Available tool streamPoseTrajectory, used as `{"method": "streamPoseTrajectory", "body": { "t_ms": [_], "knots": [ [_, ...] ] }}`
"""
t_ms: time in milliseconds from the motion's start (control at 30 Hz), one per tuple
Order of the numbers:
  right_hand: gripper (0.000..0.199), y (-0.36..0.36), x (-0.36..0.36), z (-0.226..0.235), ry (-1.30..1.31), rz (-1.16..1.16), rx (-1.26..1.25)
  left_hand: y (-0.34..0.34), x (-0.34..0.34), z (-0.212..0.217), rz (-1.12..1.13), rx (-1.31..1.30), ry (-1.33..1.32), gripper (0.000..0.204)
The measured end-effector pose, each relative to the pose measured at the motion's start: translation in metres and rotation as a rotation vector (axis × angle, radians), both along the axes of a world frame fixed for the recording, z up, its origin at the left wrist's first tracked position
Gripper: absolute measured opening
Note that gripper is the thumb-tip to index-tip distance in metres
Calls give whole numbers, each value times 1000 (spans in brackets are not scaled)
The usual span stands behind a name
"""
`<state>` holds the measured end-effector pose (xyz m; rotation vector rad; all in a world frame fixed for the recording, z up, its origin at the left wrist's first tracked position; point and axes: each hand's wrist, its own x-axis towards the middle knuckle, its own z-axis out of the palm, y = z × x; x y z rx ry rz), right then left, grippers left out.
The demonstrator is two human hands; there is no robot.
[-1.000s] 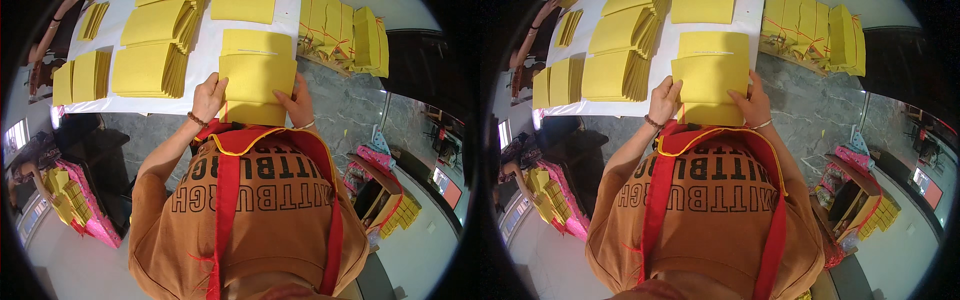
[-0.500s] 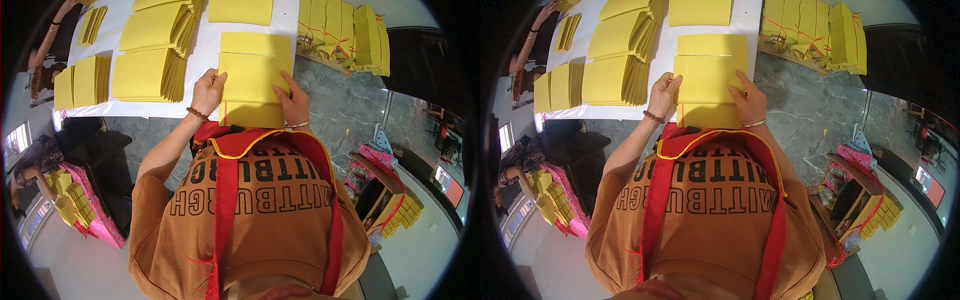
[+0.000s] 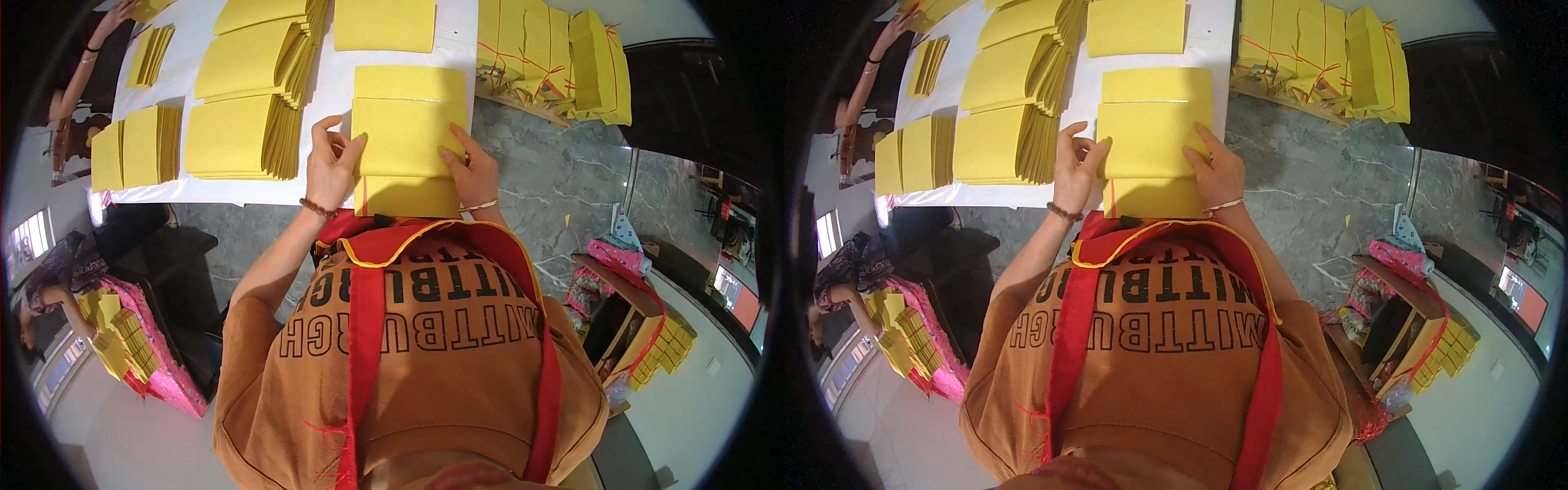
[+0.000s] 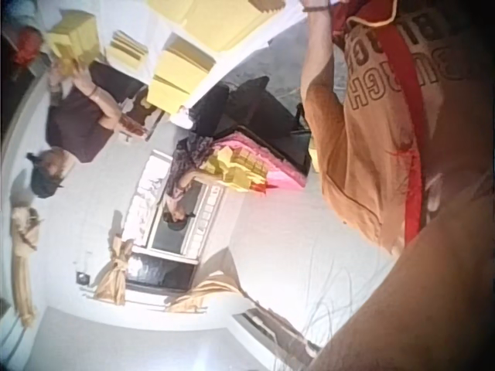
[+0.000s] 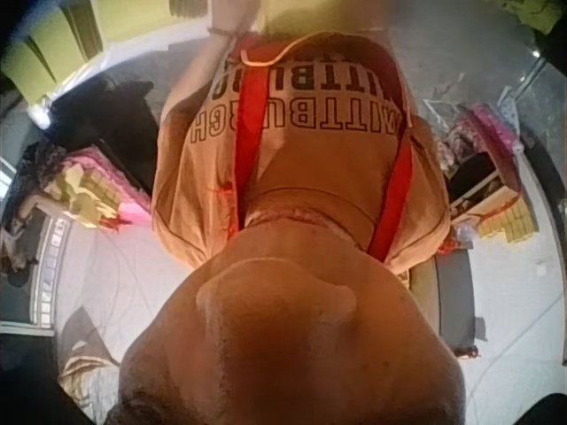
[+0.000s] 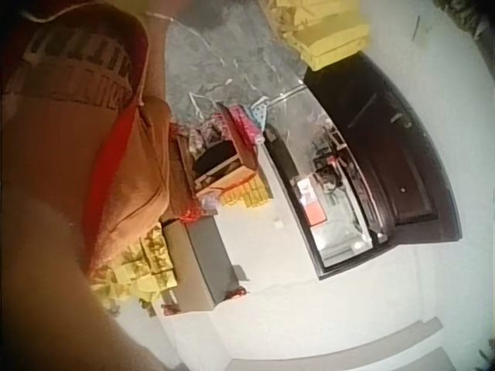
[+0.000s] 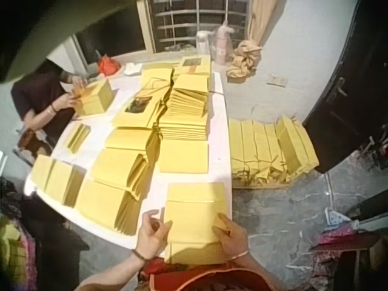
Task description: Folding and stacking bundles of yellow joss paper.
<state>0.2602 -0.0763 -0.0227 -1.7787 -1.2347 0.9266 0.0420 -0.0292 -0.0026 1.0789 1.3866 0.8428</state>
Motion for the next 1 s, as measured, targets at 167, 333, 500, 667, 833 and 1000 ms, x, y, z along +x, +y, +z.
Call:
{"method": "streamPoseTrajectory", "body": {
  "t_ms": [167, 333, 500, 667, 833, 1000],
  "knots": [
    [42, 4, -1, 0, -42, 7, 14, 4, 26, 18, -430, 944, 727, 46],
    [42, 4, -3, -2, -39, 7, 107, 10, 52, -5, -654, 920, 927, 60],
    [37, -1, -5, 18, -139, -17, 43, 10, 55, -11, -690, 903, 957, 65],
    [45, 4, -14, 14, -517, 296, 536, 8, 57, -11, -734, 860, 993, 64],
    [48, 7, -38, -6, -623, 538, 631, 7, 51, -32, -713, 954, 1139, 56],
    [59, 8, -43, -28, -504, 355, 532, 12, 51, -22, -756, 773, 979, 59]
  ]
}}
